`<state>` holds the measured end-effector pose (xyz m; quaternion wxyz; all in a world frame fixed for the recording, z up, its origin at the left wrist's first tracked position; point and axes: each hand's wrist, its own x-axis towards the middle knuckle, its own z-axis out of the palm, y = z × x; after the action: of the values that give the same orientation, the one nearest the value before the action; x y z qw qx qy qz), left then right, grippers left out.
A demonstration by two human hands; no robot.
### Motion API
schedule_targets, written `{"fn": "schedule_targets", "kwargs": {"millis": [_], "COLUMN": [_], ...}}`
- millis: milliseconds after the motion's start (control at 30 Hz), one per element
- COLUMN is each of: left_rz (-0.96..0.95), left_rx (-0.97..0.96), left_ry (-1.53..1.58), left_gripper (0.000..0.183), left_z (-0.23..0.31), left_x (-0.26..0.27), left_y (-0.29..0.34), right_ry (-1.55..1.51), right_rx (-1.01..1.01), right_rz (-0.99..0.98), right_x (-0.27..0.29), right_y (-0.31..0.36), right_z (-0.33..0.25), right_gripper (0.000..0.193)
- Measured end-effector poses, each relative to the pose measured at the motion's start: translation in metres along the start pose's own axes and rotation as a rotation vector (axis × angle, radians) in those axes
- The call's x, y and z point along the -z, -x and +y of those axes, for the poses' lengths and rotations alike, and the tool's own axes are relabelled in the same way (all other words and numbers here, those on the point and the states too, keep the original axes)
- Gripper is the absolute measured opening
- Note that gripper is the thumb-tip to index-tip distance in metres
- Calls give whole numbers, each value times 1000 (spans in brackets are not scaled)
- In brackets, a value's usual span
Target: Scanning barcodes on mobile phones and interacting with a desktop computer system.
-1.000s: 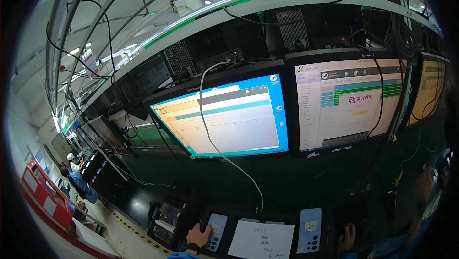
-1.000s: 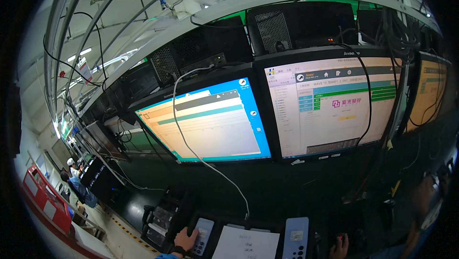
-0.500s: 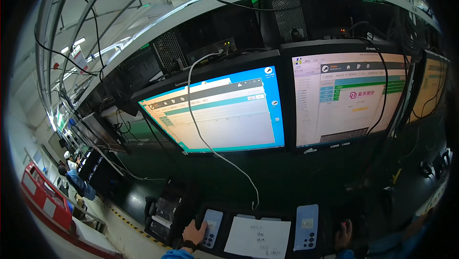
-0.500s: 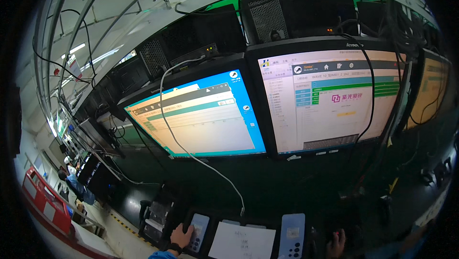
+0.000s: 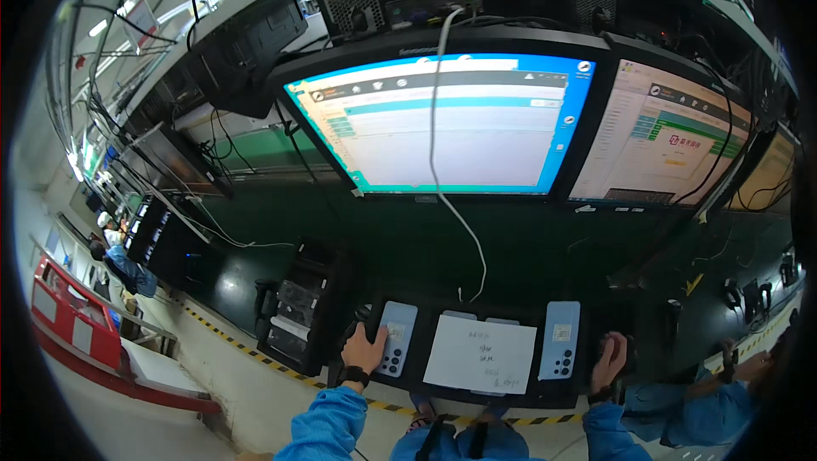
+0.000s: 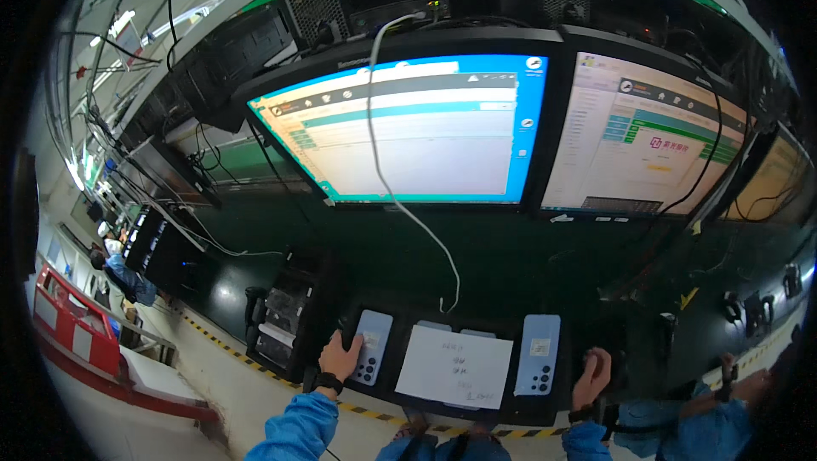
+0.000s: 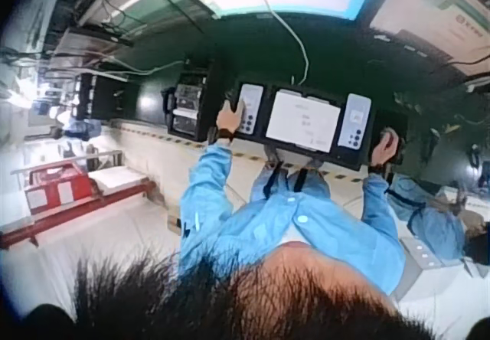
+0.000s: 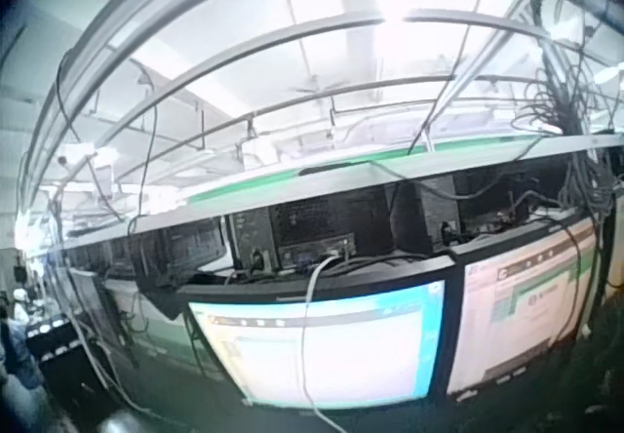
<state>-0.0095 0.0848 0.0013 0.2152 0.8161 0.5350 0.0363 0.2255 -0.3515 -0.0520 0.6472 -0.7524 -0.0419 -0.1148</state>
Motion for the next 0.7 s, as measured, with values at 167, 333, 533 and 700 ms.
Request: {"fn": "schedule_targets", "kwargs": {"millis": [167, 333, 533, 700], "left_rz": [-7, -66, -34, -173], "left_rx": [-119, -8, -153, -116], "left_ry": [954, 875, 26, -186], "left_gripper": [51, 49, 72, 57], "left_z": [-38, -104, -128, -120], "left_x": [-22, -54, -95, -90], "left_y": [-20, -95, -110, -123], "right_ry": [-365, -74, 120, -43], "right_rx": [28, 87, -12, -602], "right_rz": [-555, -650, -1105, -649], "right_x": [-100, -219, -174, -66], "right_y": [-7, -9, 85, 157], "right_z": [-140, -179, -242, -243], "right_gripper": [35, 78, 19, 20]}}
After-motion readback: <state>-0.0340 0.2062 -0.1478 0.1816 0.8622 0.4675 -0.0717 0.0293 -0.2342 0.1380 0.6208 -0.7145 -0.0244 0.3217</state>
